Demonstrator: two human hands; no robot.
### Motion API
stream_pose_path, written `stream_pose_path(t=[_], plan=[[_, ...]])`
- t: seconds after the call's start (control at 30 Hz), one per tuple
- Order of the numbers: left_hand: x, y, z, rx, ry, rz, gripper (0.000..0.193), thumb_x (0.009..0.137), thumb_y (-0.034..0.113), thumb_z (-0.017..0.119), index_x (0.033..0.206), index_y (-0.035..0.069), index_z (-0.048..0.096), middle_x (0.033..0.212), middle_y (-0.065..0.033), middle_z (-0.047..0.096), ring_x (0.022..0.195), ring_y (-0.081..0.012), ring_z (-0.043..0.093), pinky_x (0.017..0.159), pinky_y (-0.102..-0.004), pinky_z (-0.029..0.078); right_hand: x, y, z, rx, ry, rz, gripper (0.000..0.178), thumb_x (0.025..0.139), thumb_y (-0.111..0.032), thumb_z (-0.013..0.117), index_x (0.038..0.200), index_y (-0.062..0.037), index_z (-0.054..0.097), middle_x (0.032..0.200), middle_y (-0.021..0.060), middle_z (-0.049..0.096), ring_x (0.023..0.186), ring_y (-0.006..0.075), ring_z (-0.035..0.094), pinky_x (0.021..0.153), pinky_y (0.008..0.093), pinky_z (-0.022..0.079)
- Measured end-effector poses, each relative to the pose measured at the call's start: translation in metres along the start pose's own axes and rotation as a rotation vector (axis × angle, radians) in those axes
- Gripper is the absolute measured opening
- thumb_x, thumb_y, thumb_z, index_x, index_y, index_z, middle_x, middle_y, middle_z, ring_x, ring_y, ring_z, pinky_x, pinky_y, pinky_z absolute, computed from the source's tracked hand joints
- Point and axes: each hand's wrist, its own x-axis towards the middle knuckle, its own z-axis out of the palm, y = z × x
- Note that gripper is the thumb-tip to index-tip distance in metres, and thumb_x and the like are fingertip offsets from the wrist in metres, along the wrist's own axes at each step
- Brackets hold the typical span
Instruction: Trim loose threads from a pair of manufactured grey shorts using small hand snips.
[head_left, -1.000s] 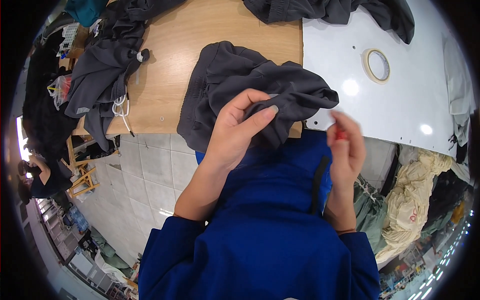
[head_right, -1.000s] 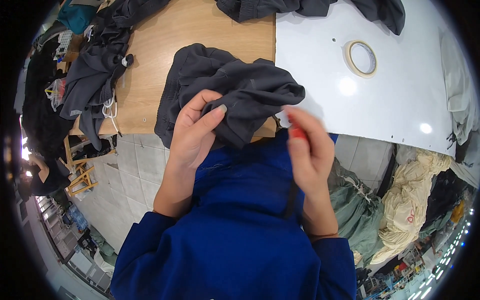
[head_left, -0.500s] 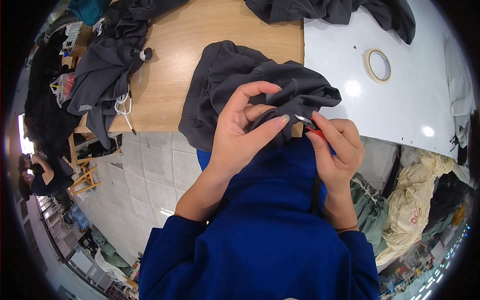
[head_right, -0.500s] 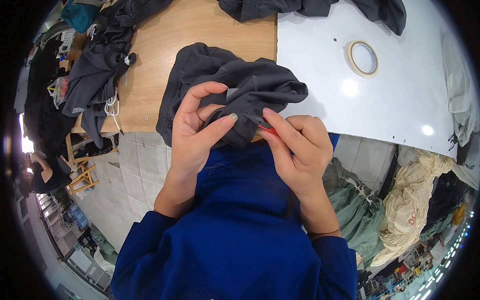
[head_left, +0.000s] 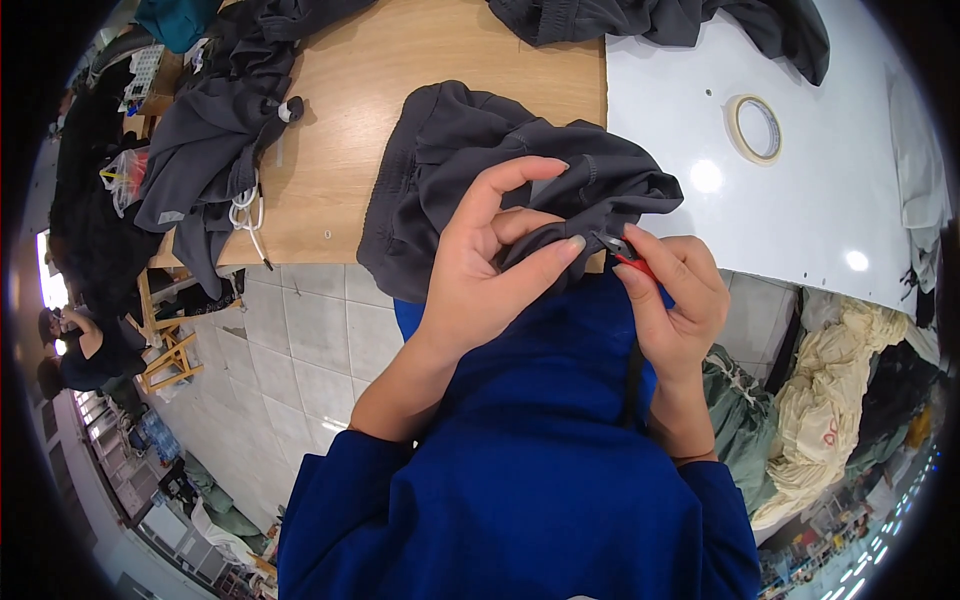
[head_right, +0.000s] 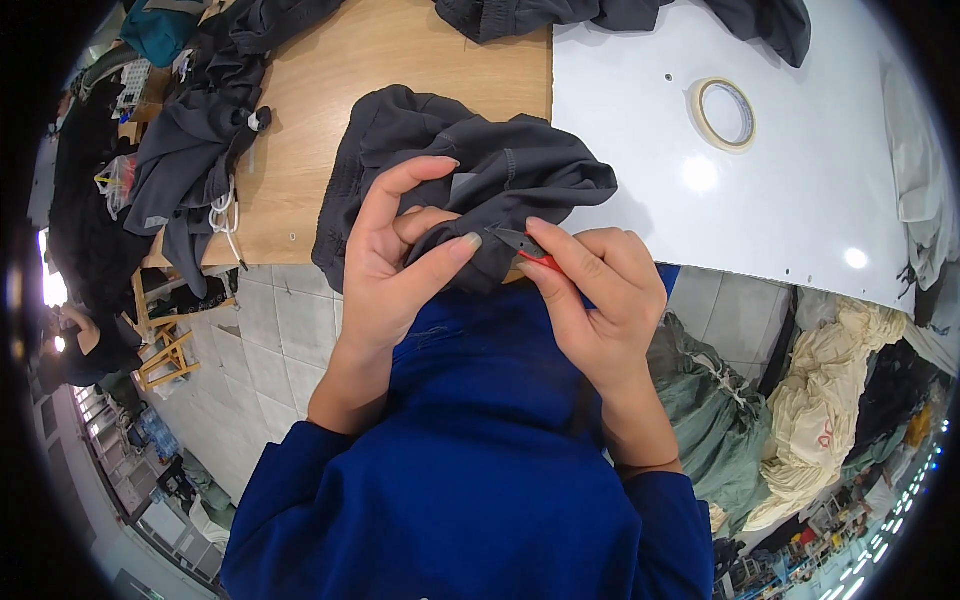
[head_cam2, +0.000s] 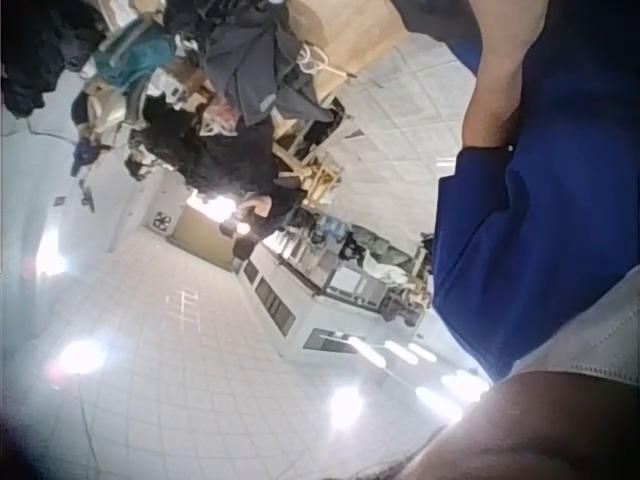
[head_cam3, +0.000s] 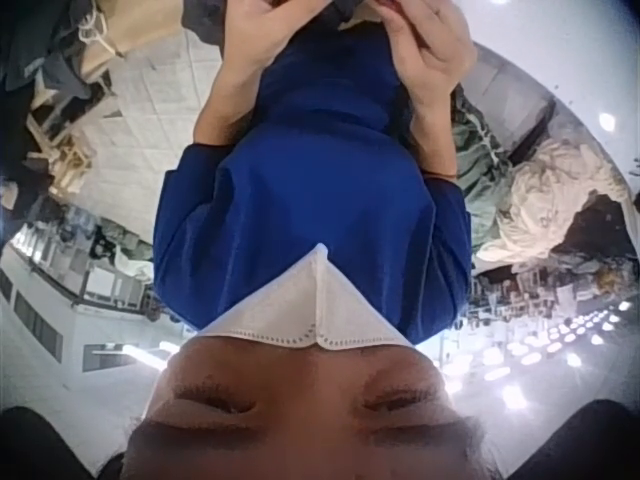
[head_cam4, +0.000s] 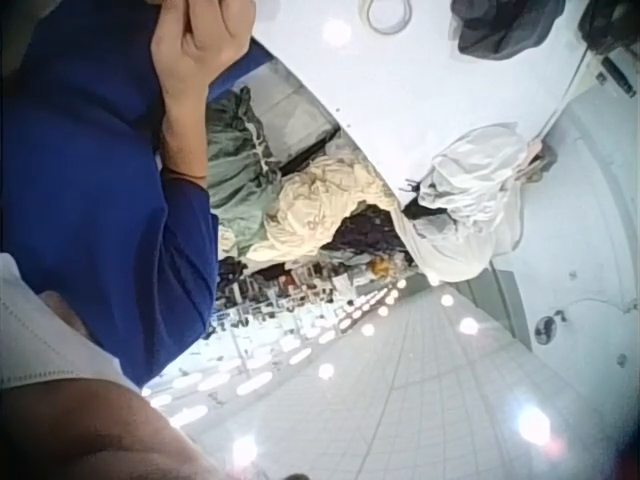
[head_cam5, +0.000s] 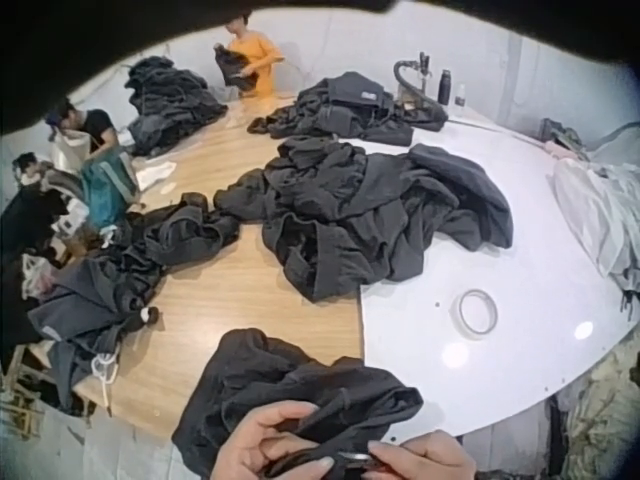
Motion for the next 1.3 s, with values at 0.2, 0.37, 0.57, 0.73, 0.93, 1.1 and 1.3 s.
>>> stream_pose_path(t=[0.2,0.37,0.57,0.73,0.93,1.1,1.3], plan=[[0.000,-0.001,-0.006,-0.058,-0.040,-0.051,0.052,0.080,-0.006,0.058,0.126,0.002,0.036,0.091,-0.0076,0.061,0.085,-0.0056,0.055,0.072,-0.0154,0.042,0.007,-0.008,0.007,0.653,-0.051,0.335,0.048,0.068,-0.003,0.072,0.113,-0.0007,0.056,0.095,0.0047,0.059,0.080,0.0092,0.054,0.066,0.0203,0.043],[0.003,0.002,-0.011,0.113,-0.136,0.009,0.051,0.081,-0.004,0.057,0.127,0.002,0.036,0.088,-0.0061,0.062,0.080,-0.0046,0.054,0.072,-0.0166,0.040,0.011,-0.006,0.028,0.585,-0.009,0.378,0.012,0.073,0.001,0.068,0.085,0.0017,0.063,0.072,0.0013,0.061,0.070,0.0070,0.058,0.062,0.0198,0.045],[0.018,0.026,-0.067,0.000,0.383,0.362,0.040,0.085,0.002,0.054,0.123,0.002,0.041,0.097,-0.0070,0.060,0.087,-0.0081,0.054,0.075,-0.0181,0.039,0.021,0.046,-0.010,1.125,0.510,0.485,0.025,0.092,-0.020,0.049,0.073,-0.0039,0.050,0.063,0.0007,0.048,0.055,0.0079,0.038,0.052,0.0220,0.030],[0.019,0.043,-0.117,0.065,0.692,0.462,0.047,0.091,0.013,0.048,0.134,0.009,0.028,0.128,-0.0142,0.043,0.116,-0.0150,0.042,0.095,-0.0279,0.029,0.010,0.060,-0.033,0.845,0.506,0.633,0.025,0.094,-0.026,0.043,0.082,-0.0059,0.049,0.082,0.0067,0.052,0.071,0.0110,0.044,0.061,0.0252,0.034],[0.007,0.022,-0.124,0.305,0.595,0.246,0.042,0.093,0.021,0.045,0.132,0.012,0.034,0.124,-0.0058,0.043,0.109,-0.0106,0.043,0.091,-0.0234,0.028,0.003,0.047,-0.005,0.747,0.122,0.785,0.035,0.095,-0.025,0.039,0.122,-0.0034,0.045,0.119,0.0116,0.052,0.089,0.0139,0.055,0.071,0.0253,0.045],[0.010,0.021,-0.122,0.355,0.567,0.308,0.039,0.092,0.012,0.044,0.129,0.006,0.035,0.139,-0.0141,0.029,0.127,-0.0190,0.030,0.102,-0.0267,0.022,0.016,0.033,0.036,0.951,-0.227,0.949,0.036,0.095,-0.028,0.040,0.123,-0.0061,0.045,0.120,0.0099,0.050,0.096,0.0174,0.054,0.076,0.0291,0.046],[0.013,-0.004,-0.097,0.825,0.599,0.661,0.026,0.086,0.004,0.048,0.113,0.002,0.052,0.123,-0.0151,0.047,0.111,-0.0193,0.045,0.092,-0.0289,0.036,0.014,0.026,0.070,0.963,-0.431,0.953,0.036,0.094,-0.025,0.043,0.120,-0.0022,0.052,0.118,0.0009,0.051,0.088,0.0086,0.044,0.079,0.0233,0.039]])
